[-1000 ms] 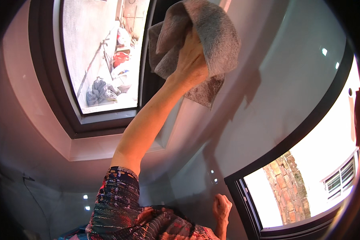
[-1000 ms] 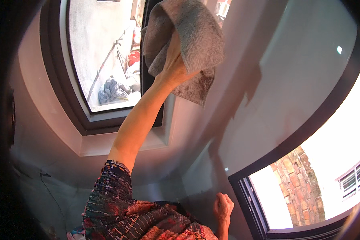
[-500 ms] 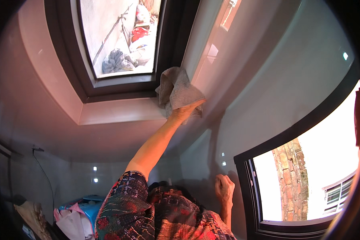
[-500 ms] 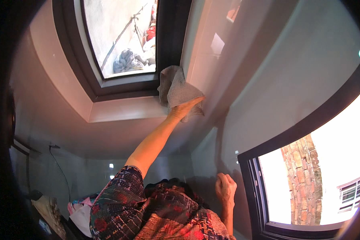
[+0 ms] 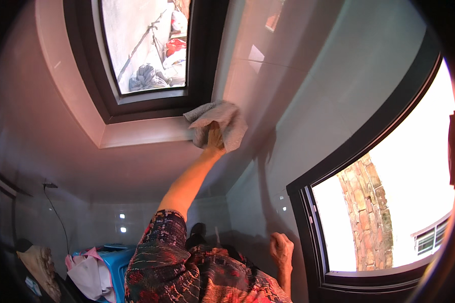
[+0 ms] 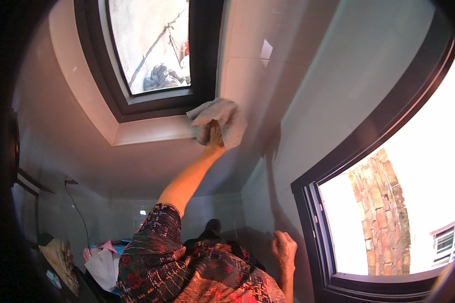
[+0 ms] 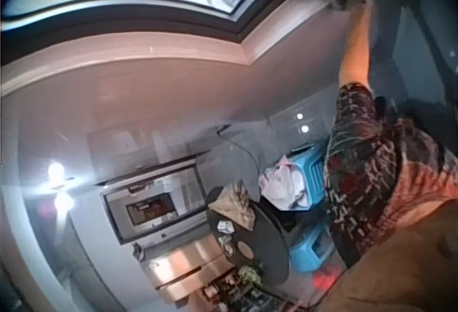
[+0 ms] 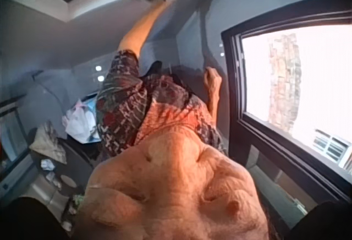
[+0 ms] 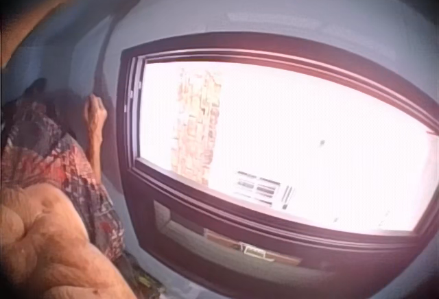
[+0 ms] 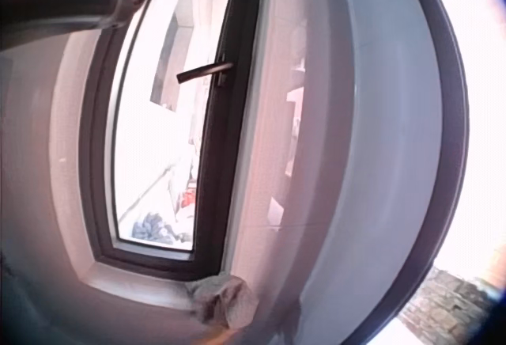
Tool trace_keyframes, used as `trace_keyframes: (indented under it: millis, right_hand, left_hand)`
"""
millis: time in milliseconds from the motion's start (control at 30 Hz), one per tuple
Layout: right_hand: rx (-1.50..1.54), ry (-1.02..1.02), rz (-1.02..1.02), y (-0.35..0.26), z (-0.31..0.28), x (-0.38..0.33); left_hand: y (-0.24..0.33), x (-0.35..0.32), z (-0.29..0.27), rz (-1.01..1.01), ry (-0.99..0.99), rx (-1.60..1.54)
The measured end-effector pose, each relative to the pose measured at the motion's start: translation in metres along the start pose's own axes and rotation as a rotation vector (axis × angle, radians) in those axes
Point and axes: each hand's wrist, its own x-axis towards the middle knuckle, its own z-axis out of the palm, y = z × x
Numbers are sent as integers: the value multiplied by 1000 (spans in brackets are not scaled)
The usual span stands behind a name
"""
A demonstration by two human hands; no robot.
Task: The person wipes the exterior window frame and sill with a gray cloth, then moves inside to wipe the interior wall and ceiling tiles. The person uses a cloth to clean the surfaces in a continuous motion.
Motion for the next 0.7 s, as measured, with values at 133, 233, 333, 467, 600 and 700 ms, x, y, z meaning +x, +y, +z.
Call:
trace_keyframes:
  millis: [133, 233, 333, 467, 600, 700]
  right_hand:
    - [1, 1, 26, 5, -3, -4]
    - [-10, -9, 76, 5, -2, -7]
    - [2, 25, 89, 8, 1, -5]
    - [16, 33, 131, 7, 14, 1]
    - [32, -32, 165, 0, 29, 9]
    - [24, -62, 180, -5, 36, 16]
  left_hand:
    - [15, 44, -23, 313, 33, 184]
    - [28, 74, -20, 468, 89, 262]
    - [36, 104, -12, 556, 146, 366]
    - [21, 114, 18, 603, 122, 500]
    - [-21, 68, 64, 623, -43, 601]
    - [-54, 16, 96, 624, -200, 661]
